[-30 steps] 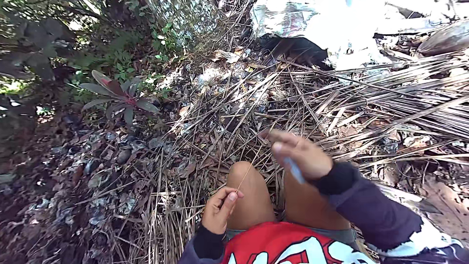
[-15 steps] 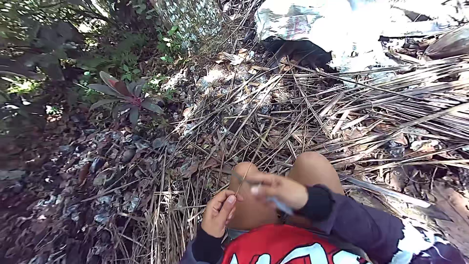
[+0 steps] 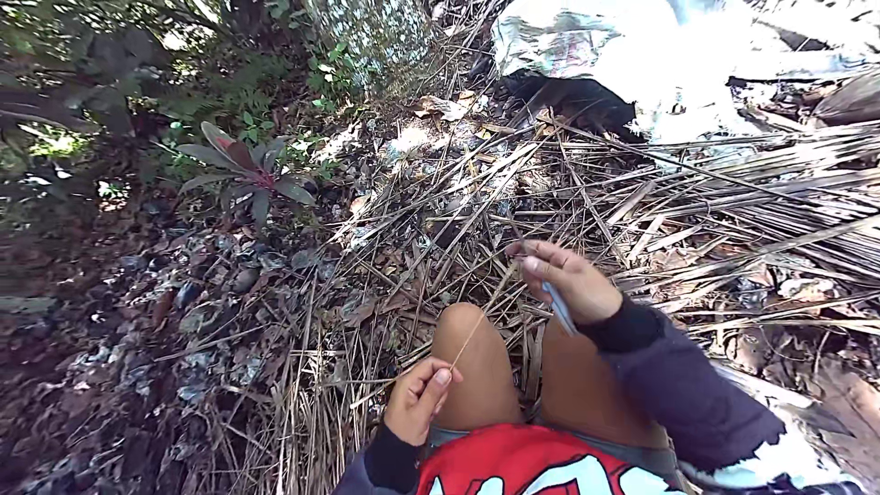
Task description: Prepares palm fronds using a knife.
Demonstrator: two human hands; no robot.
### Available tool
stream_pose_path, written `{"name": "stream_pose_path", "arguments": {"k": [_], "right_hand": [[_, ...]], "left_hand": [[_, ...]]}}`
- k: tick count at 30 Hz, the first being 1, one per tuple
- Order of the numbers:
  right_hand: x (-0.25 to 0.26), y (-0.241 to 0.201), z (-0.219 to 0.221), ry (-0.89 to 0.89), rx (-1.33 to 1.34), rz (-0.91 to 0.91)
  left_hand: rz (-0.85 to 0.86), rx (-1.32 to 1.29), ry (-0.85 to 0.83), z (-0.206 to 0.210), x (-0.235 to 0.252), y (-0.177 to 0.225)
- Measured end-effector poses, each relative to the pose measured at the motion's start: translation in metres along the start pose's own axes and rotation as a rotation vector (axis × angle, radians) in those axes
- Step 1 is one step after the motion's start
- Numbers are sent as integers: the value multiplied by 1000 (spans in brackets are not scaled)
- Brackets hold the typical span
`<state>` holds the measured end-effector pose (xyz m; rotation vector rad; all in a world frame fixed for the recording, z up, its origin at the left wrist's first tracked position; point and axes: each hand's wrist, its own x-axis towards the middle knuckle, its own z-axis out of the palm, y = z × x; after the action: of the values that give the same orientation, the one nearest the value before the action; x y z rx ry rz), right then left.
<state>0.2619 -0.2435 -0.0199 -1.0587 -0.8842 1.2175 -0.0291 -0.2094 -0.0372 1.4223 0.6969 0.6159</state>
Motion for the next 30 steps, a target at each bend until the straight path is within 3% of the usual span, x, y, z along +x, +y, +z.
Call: {"name": "stream_pose_path", "arguments": {"k": [4,6,8,9,11,15,17,20,22,24,27,28,30], "right_hand": [[-26,10,43,-221,-121,114],[-18,6,28,-32,-128,54],[5,-7,-24,272,-77,-54],[9,-13,-45,329,-44,-104],[-2,-21,-33,214,-28,-101],[-42,9,59,-354,30,229],[-33,12,51,-330,88,186],[-8,-11,-10,18,177,-84],[-5,-26,-31,130,187,-152],[-19,-24,-2,-10,132,-37],[-41,0,55,-371,81,224],[-39,3,57,-380,86,228],[-25,-5,31,-214,96,92]], "left_hand": [[18,53,47,0,6,-2],[57,109,63,-2,1,-3],[58,134,92,-9,-6,-6],[53,133,105,-12,-8,-7],[45,116,120,-11,-6,-6],[80,58,67,3,-1,-1],[121,89,39,0,-3,-1],[131,136,45,-9,-12,-2],[132,135,75,-10,-15,-4],[132,145,100,-7,-14,-4],[143,151,82,-1,-10,1],[155,157,60,-2,-10,2],[160,163,28,-8,-14,3]]}}
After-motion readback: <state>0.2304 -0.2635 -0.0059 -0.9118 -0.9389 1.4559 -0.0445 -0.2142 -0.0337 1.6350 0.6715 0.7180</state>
